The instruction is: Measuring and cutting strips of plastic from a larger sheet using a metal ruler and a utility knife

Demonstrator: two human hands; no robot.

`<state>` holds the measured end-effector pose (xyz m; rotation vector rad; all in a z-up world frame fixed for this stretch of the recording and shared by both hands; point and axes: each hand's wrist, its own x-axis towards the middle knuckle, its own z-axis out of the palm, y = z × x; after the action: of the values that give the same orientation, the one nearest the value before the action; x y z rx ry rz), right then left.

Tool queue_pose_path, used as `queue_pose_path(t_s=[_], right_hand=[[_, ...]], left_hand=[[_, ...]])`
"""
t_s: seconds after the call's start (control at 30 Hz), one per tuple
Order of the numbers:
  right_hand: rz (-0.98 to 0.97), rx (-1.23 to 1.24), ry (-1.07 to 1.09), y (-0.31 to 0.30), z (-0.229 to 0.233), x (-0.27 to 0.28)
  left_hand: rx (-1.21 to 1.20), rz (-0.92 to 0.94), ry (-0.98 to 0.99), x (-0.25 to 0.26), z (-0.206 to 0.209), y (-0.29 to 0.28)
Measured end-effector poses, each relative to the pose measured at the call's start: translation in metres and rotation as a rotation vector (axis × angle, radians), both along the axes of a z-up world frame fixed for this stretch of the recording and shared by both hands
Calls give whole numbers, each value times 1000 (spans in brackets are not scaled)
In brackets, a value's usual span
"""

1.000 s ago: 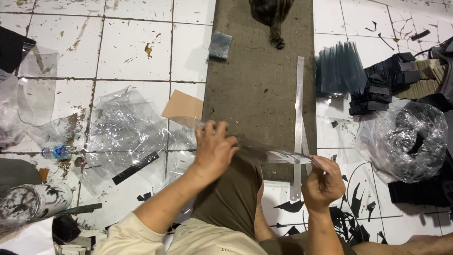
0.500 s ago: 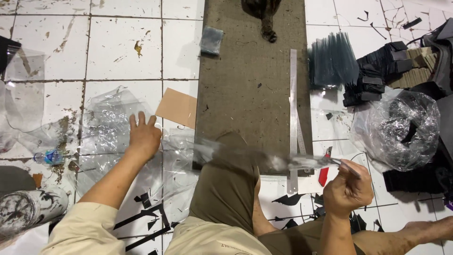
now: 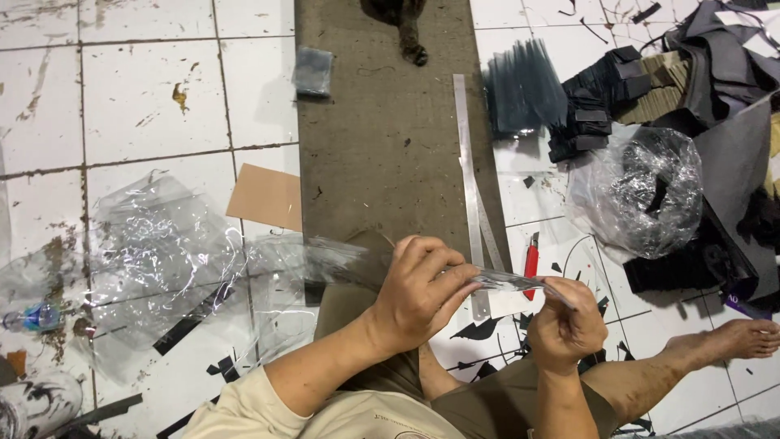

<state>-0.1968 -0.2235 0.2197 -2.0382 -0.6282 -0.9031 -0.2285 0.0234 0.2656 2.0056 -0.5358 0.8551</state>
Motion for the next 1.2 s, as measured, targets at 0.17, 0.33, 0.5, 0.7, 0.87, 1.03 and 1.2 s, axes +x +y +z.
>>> queue_pose_path(t_s=[0.17, 0.33, 0.5, 0.7, 0.87, 1.03, 1.2], right_hand=[[26, 4, -11, 14, 10, -5], [20, -27, -27, 18, 16, -3], [1, -41, 10, 26, 23, -6], [-76, -43, 65, 21, 26, 5], [-24, 37, 255, 28, 48, 1], [52, 162, 250, -15, 36, 16], [71, 284, 340, -10, 54, 9]], left_hand=[[-3, -11, 12, 1, 3, -14], [58, 17, 15, -1, 17, -27], [346, 322, 12, -3, 5, -37], [360, 189, 440, -9, -38, 21], [318, 178, 385, -21, -53, 66], [457, 271, 469, -26, -65, 106], [480, 227, 655, -26, -86, 134]])
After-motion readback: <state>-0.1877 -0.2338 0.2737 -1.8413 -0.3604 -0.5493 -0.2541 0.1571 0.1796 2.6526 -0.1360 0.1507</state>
